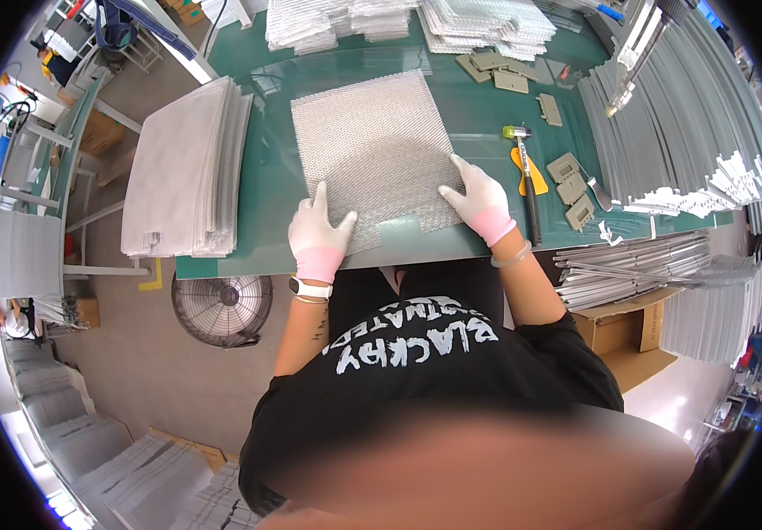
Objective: Assembling metal mesh filters by attaching a frame and securing it with tools.
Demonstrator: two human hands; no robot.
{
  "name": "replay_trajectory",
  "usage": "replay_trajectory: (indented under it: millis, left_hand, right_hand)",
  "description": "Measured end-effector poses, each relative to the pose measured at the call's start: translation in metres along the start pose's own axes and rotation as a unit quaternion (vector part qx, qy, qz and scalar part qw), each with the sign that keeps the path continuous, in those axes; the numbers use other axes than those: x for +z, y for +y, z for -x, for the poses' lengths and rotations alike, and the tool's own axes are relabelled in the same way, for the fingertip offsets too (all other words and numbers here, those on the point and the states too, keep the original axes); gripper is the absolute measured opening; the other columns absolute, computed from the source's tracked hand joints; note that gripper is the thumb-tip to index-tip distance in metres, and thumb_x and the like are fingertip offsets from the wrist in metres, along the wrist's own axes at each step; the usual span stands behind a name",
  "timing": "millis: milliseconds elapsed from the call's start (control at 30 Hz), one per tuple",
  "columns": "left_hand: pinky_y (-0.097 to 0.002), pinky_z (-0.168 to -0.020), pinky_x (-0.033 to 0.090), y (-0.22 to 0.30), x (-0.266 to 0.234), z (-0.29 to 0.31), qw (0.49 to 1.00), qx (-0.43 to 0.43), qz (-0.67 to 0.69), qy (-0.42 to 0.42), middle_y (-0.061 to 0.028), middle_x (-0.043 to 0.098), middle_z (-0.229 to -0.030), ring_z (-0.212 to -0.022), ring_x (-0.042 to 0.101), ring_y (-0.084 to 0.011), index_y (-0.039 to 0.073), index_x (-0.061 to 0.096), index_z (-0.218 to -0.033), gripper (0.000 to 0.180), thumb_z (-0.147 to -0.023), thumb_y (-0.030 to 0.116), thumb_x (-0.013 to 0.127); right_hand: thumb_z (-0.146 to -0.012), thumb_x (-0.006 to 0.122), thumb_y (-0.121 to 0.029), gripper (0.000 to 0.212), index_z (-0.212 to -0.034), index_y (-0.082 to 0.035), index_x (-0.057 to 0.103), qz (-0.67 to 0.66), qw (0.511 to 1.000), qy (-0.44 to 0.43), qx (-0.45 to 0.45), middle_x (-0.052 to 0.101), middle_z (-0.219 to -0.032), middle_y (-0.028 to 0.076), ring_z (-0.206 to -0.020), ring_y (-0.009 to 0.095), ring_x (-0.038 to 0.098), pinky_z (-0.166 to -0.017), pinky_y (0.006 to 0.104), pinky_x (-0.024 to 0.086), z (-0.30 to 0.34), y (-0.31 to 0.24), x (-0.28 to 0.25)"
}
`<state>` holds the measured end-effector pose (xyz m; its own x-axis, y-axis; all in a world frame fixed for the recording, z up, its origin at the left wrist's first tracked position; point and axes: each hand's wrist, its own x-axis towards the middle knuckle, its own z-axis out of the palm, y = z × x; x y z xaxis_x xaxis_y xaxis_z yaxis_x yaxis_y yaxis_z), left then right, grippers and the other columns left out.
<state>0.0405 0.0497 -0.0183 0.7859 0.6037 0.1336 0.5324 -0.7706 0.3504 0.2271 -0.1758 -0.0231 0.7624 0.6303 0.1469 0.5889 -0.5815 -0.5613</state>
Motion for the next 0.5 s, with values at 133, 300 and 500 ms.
replay_trajectory:
  millis: [133,300,500]
  left_hand:
    - [-0.0438,-0.084,0.051,-0.002,0.002,0.000,1.000,0.008,-0.015,-0.001,-0.0191,0.061,-0.107,-0.096,0.062,-0.0355,0.009,0.049,-0.139,0.074,-0.078,0.043,0.074]
    - [-0.0450,-0.084,0.049,-0.001,0.007,0.006,0.999,0.028,-0.003,0.045,-0.0202,0.061,-0.106,-0.098,0.061,-0.0362,0.005,0.049,-0.139,0.075,-0.077,0.038,0.076]
    - [-0.0478,-0.087,0.046,0.000,0.011,0.012,0.998,0.027,0.000,0.059,-0.0236,0.059,-0.108,-0.100,0.058,-0.0387,0.002,0.042,-0.142,0.078,-0.078,0.033,0.075]
  right_hand:
    - [-0.085,0.069,-0.034,0.062,-0.138,-0.008,0.051,0.015,0.999,-0.030,0.016,0.062,-0.123,0.017,-0.112,0.033,0.060,-0.096,0.0383,0.048,-0.006,0.000,-0.004]
    - [-0.086,0.067,-0.035,0.059,-0.137,-0.011,0.052,0.031,0.999,-0.015,-0.003,0.063,-0.108,0.015,-0.099,0.033,0.063,-0.086,0.0392,0.050,0.000,-0.003,-0.004]
    - [-0.087,0.065,-0.038,0.058,-0.137,-0.011,0.051,0.047,0.997,0.040,-0.044,0.059,-0.094,0.013,-0.084,0.032,0.063,-0.074,0.0406,0.052,0.007,0.001,0.003]
